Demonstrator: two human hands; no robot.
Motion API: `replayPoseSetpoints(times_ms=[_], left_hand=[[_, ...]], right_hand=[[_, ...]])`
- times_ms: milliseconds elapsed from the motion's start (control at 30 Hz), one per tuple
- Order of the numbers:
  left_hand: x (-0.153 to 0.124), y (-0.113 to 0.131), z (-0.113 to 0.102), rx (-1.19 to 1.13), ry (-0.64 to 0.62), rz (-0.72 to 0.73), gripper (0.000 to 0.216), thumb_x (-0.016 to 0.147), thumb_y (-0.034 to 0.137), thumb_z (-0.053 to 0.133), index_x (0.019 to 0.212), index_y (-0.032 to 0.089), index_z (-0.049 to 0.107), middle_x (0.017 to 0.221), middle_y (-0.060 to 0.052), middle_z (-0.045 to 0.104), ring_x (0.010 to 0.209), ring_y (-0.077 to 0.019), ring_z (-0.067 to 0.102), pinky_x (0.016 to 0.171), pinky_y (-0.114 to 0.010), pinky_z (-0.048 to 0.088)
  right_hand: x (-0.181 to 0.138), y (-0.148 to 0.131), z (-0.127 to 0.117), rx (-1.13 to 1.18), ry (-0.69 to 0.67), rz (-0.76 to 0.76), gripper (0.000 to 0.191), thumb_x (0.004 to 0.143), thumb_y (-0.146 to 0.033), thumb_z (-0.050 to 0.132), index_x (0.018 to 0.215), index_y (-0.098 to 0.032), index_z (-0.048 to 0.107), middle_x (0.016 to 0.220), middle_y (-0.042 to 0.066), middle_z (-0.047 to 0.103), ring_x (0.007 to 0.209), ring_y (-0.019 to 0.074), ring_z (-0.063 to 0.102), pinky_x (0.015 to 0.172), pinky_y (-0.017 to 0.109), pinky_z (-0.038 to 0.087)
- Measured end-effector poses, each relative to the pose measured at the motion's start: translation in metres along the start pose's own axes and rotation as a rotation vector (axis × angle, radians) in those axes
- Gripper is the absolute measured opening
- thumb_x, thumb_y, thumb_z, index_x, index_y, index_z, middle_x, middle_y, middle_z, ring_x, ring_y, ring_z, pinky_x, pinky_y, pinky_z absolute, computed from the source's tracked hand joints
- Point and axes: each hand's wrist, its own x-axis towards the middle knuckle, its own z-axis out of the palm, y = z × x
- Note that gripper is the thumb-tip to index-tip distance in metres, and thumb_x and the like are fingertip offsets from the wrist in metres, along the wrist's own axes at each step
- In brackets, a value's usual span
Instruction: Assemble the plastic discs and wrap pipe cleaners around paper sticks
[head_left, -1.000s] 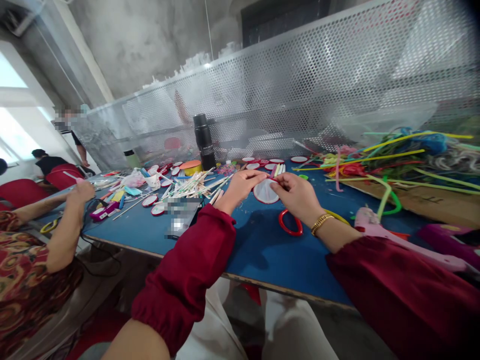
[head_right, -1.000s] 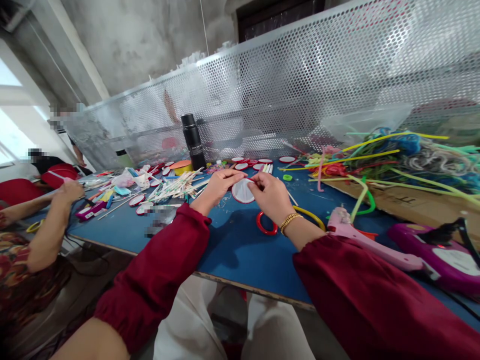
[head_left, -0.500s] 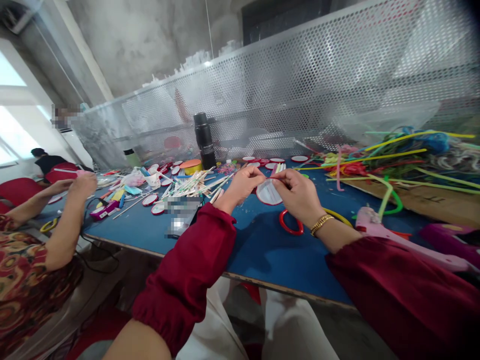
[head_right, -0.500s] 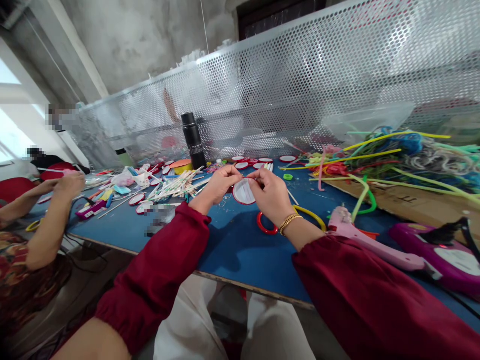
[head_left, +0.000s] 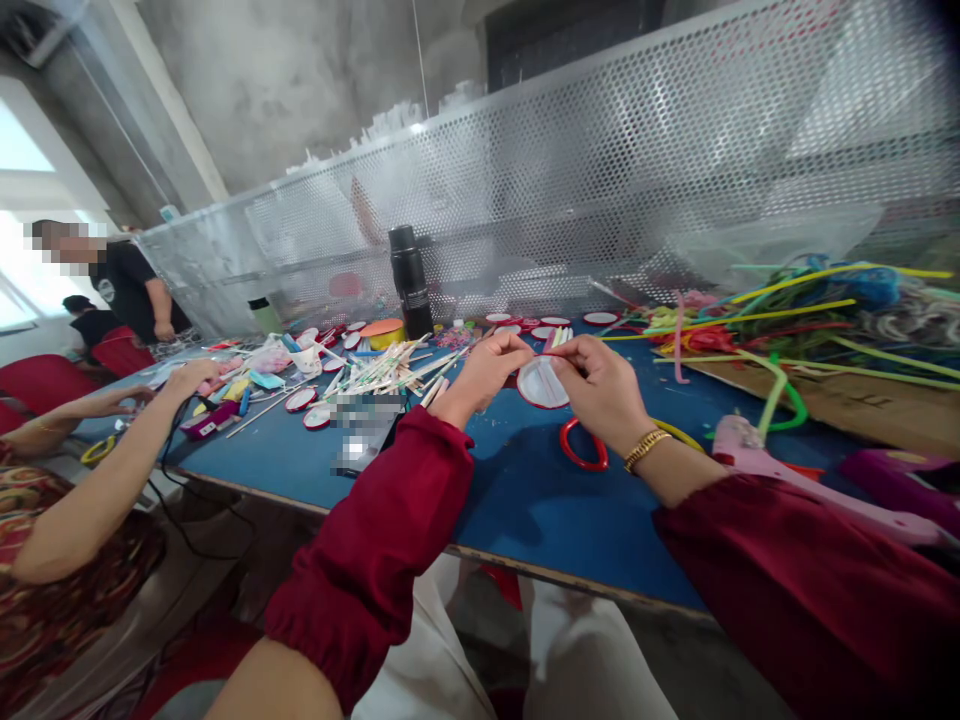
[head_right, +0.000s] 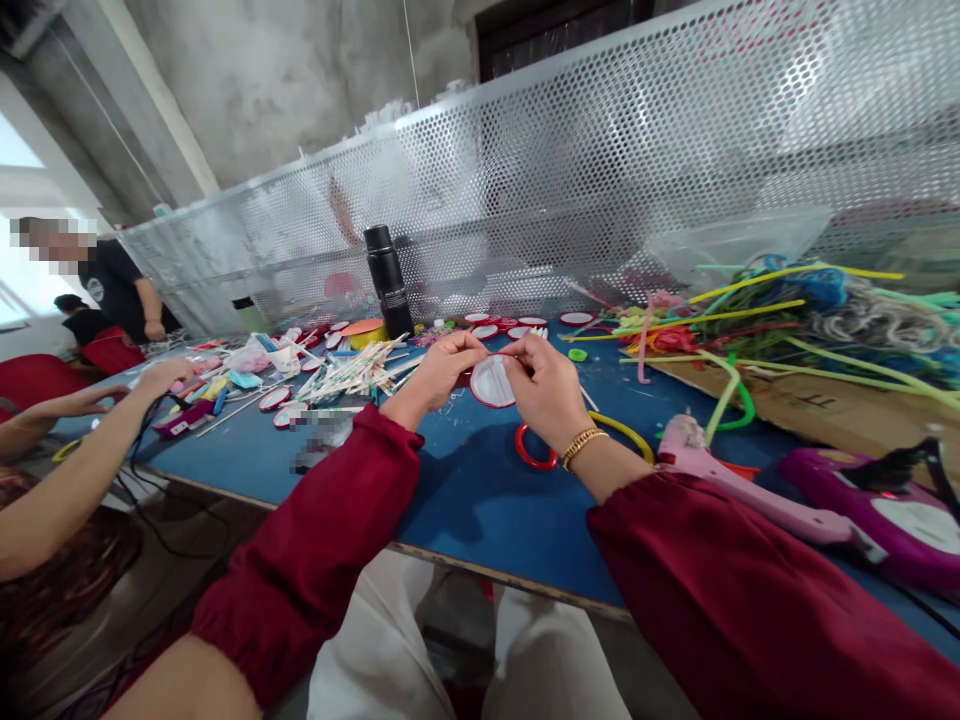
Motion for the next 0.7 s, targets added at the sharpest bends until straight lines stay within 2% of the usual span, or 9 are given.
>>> replayPoseSetpoints(times_ms=[100, 200, 267, 333, 433, 533, 700], left_hand=[[-0.003, 0.003, 0.003, -0.037, -0.037, -0.039, 0.025, 0.081, 0.036, 0.077, 0.091, 0.018, 0.063, 0.081, 0.001, 0.062, 0.069, -0.0104, 0.057, 0.069, -0.026, 0.049], [-0.006, 0.004, 0.005, -0.006, -0.151, -0.028, 0.045, 0.077, 0.041, 0.083, 0.113, 0.020, 0.065, 0.092, -0.003, 0.069, 0.079, -0.0155, 0.064, 0.074, -0.031, 0.054], [-0.006, 0.002, 0.006, 0.070, -0.220, 0.059, 0.060, 0.074, 0.040, 0.086, 0.127, 0.022, 0.063, 0.109, -0.008, 0.072, 0.092, -0.0206, 0.068, 0.081, -0.036, 0.057], [-0.005, -0.001, 0.007, 0.197, -0.236, 0.204, 0.071, 0.070, 0.035, 0.088, 0.135, 0.022, 0.061, 0.131, -0.013, 0.068, 0.113, -0.0271, 0.067, 0.097, -0.043, 0.055], [-0.004, -0.004, 0.009, 0.432, -0.187, 0.381, 0.078, 0.068, 0.029, 0.089, 0.140, 0.021, 0.060, 0.151, -0.016, 0.057, 0.138, -0.0342, 0.053, 0.118, -0.051, 0.041], [-0.007, -0.003, 0.011, 0.579, -0.154, 0.449, 0.076, 0.073, 0.028, 0.083, 0.144, 0.018, 0.057, 0.152, -0.018, 0.055, 0.141, -0.0351, 0.051, 0.121, -0.052, 0.038], [-0.017, 0.008, 0.018, 0.677, -0.146, 0.451, 0.068, 0.076, 0.024, 0.077, 0.141, 0.017, 0.058, 0.140, -0.018, 0.063, 0.131, -0.0351, 0.059, 0.113, -0.050, 0.046]], right_hand=[[0.002, 0.001, -0.003, -0.017, 0.036, 0.022, 0.012, 0.087, -0.035, 0.061, 0.090, -0.023, 0.063, 0.075, 0.004, 0.068, 0.065, 0.0188, 0.059, 0.061, 0.033, 0.044], [0.005, 0.003, -0.006, -0.045, 0.117, 0.046, 0.010, 0.086, -0.033, 0.061, 0.088, -0.024, 0.062, 0.072, 0.003, 0.066, 0.061, 0.0180, 0.056, 0.058, 0.033, 0.043], [0.008, 0.005, -0.008, -0.068, 0.168, 0.066, 0.009, 0.085, -0.032, 0.060, 0.088, -0.024, 0.062, 0.071, 0.002, 0.065, 0.060, 0.0174, 0.055, 0.057, 0.032, 0.041], [0.010, 0.007, -0.010, -0.090, 0.199, 0.083, 0.009, 0.085, -0.030, 0.059, 0.090, -0.024, 0.063, 0.070, 0.002, 0.064, 0.059, 0.0171, 0.054, 0.057, 0.032, 0.040], [0.011, 0.009, -0.011, -0.116, 0.217, 0.069, 0.015, 0.087, -0.029, 0.057, 0.095, -0.022, 0.067, 0.075, 0.003, 0.068, 0.063, 0.0178, 0.056, 0.061, 0.032, 0.042], [0.010, 0.010, -0.011, -0.123, 0.210, 0.049, 0.020, 0.088, -0.028, 0.055, 0.099, -0.022, 0.070, 0.085, 0.006, 0.072, 0.071, 0.0197, 0.061, 0.067, 0.034, 0.046], [0.009, 0.012, -0.009, -0.089, 0.217, 0.072, 0.025, 0.089, -0.029, 0.055, 0.103, -0.021, 0.074, 0.092, 0.008, 0.074, 0.076, 0.0217, 0.064, 0.073, 0.037, 0.050]])
